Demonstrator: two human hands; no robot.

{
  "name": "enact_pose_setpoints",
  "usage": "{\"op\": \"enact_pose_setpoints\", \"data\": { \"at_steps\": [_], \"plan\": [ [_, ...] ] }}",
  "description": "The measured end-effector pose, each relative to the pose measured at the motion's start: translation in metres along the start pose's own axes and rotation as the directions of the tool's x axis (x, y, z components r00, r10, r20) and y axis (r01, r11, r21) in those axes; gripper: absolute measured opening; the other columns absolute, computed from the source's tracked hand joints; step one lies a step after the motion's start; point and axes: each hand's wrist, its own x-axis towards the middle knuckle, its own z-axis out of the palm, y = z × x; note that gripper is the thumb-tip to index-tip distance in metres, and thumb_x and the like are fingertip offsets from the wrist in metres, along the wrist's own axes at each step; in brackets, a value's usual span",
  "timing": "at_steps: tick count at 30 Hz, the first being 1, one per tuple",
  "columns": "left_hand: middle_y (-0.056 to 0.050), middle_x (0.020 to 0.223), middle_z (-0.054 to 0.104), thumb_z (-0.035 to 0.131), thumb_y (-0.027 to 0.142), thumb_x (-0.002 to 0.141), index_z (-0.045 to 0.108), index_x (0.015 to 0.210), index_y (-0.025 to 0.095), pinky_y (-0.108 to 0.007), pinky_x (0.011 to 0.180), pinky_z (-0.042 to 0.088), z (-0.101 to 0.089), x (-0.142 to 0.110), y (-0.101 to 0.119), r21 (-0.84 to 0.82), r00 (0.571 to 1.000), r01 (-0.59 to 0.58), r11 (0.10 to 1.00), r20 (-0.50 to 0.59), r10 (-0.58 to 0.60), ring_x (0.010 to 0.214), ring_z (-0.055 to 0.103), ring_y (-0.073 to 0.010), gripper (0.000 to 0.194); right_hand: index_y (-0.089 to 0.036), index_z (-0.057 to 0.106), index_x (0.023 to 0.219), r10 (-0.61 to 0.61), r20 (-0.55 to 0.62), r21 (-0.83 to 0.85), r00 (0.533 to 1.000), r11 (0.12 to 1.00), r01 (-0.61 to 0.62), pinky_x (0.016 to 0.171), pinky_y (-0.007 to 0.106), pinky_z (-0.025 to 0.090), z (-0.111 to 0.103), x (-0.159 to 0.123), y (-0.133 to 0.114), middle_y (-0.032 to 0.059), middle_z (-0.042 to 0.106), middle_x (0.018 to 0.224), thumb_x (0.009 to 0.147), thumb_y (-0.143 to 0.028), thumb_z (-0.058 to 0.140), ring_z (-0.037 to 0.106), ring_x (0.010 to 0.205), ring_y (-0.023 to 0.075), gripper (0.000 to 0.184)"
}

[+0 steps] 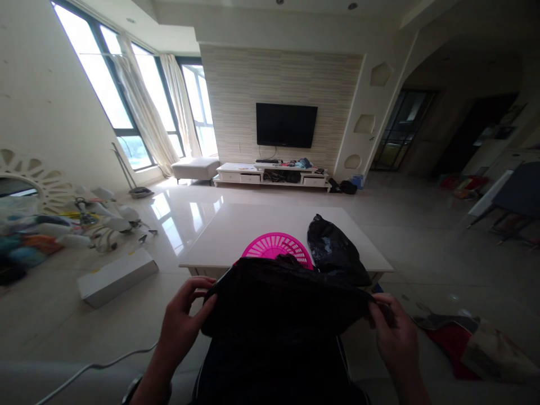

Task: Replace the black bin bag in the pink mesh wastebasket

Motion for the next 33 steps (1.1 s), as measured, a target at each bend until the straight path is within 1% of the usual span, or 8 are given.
{"op": "enact_pose_setpoints", "data": {
  "at_steps": [3, 8, 14, 20, 22, 28, 31, 33],
  "plan": [
    [-0.007, 0.107, 0.076, 0.076, 0.043, 0.085, 0.069, 0.113, 0.022, -0.034, 0.076, 0.06, 0.003, 0.0, 0.004, 0.008, 0.986, 0.149, 0.989, 0.072, -0.149, 0.077, 0.069, -0.0185, 0.035, -0.023, 0.068, 0.094, 0.003, 0.02, 0.004, 1.0, 1.0, -0.003, 0.056, 0.026, 0.046, 0.003, -0.002, -0.006, 0.0008, 0.065, 0.076, 0.089, -0.054, 0.071, 0.059, 0.064, 0.0158, 0.031],
    [-0.01, 0.106, 0.079, 0.074, 0.057, 0.081, 0.07, 0.12, 0.02, -0.032, 0.06, 0.056, 0.007, 0.0, 0.001, 0.059, 0.903, 0.341, 0.938, 0.257, -0.345, 0.07, 0.072, -0.022, 0.054, -0.023, 0.066, 0.098, 0.061, 0.087, -0.023, 0.994, 0.998, -0.059, 0.055, 0.028, 0.049, 0.001, -0.001, 0.001, 0.0006, 0.066, 0.073, 0.087, -0.057, 0.072, 0.061, 0.061, 0.0171, 0.036],
    [-0.006, 0.086, 0.078, 0.073, 0.052, 0.08, 0.079, 0.11, 0.02, -0.031, 0.058, 0.051, 0.008, -0.001, -0.006, 0.18, 0.91, 0.258, 0.949, 0.284, -0.301, 0.062, 0.065, -0.0195, 0.044, -0.022, 0.067, 0.101, 0.101, 0.098, 0.003, 0.99, 0.995, -0.102, 0.059, 0.03, 0.058, -0.001, -0.001, 0.01, 0.0031, 0.07, 0.082, 0.084, -0.058, 0.075, 0.066, 0.066, 0.0195, 0.041],
    [-0.006, 0.089, 0.078, 0.074, 0.047, 0.081, 0.079, 0.112, 0.021, -0.037, 0.078, 0.058, 0.004, -0.001, -0.005, 0.15, 0.943, 0.231, 0.961, 0.207, -0.259, 0.085, 0.074, -0.026, 0.041, -0.023, 0.062, 0.114, 0.081, 0.199, 0.031, 0.977, 0.996, -0.089, 0.068, 0.033, 0.063, 0.007, 0.0, 0.011, 0.0092, 0.077, 0.105, 0.072, -0.052, 0.087, 0.075, 0.089, 0.0257, 0.057],
    [-0.005, 0.089, 0.078, 0.075, 0.046, 0.08, 0.078, 0.114, 0.022, -0.038, 0.081, 0.058, 0.002, -0.001, -0.002, 0.138, 0.959, 0.218, 0.966, 0.155, -0.238, 0.085, 0.074, -0.0252, 0.042, -0.023, 0.063, 0.12, 0.099, 0.326, -0.037, 0.94, 0.995, -0.092, 0.07, 0.035, 0.064, 0.01, -0.001, 0.012, 0.009, 0.078, 0.106, 0.07, -0.048, 0.088, 0.075, 0.089, 0.0265, 0.061],
    [-0.001, 0.079, 0.07, 0.075, 0.05, 0.08, 0.079, 0.116, 0.02, -0.031, 0.07, 0.057, -0.002, 0.001, 0.003, 0.098, 0.972, 0.23, 0.968, 0.025, -0.234, 0.074, 0.069, -0.0199, 0.047, -0.024, 0.063, 0.139, 0.115, 0.682, -0.108, 0.722, 0.993, -0.056, 0.095, 0.042, 0.061, 0.017, -0.007, 0.014, 0.0073, 0.078, 0.122, 0.077, -0.024, 0.077, 0.074, 0.11, 0.0307, 0.064],
    [0.0, 0.077, 0.068, 0.077, 0.055, 0.077, 0.079, 0.119, 0.019, -0.028, 0.065, 0.056, -0.004, 0.002, 0.002, 0.077, 0.961, 0.275, 0.958, -0.004, -0.275, 0.071, 0.069, -0.019, 0.054, -0.025, 0.066, 0.137, 0.093, 0.696, -0.087, 0.712, 0.995, -0.044, 0.097, 0.042, 0.06, 0.015, -0.008, 0.012, 0.0069, 0.078, 0.123, 0.076, -0.021, 0.077, 0.074, 0.113, 0.0314, 0.063],
    [-0.001, 0.076, 0.07, 0.077, 0.058, 0.076, 0.08, 0.12, 0.019, -0.028, 0.06, 0.055, -0.004, 0.003, 0.002, 0.065, 0.946, 0.323, 0.944, -0.012, -0.323, 0.068, 0.068, -0.0191, 0.059, -0.025, 0.066, 0.135, 0.091, 0.655, -0.066, 0.751, 0.996, -0.063, 0.097, 0.042, 0.06, 0.012, -0.005, 0.009, 0.008, 0.077, 0.123, 0.079, -0.027, 0.078, 0.074, 0.113, 0.0312, 0.056]
  ]
}}
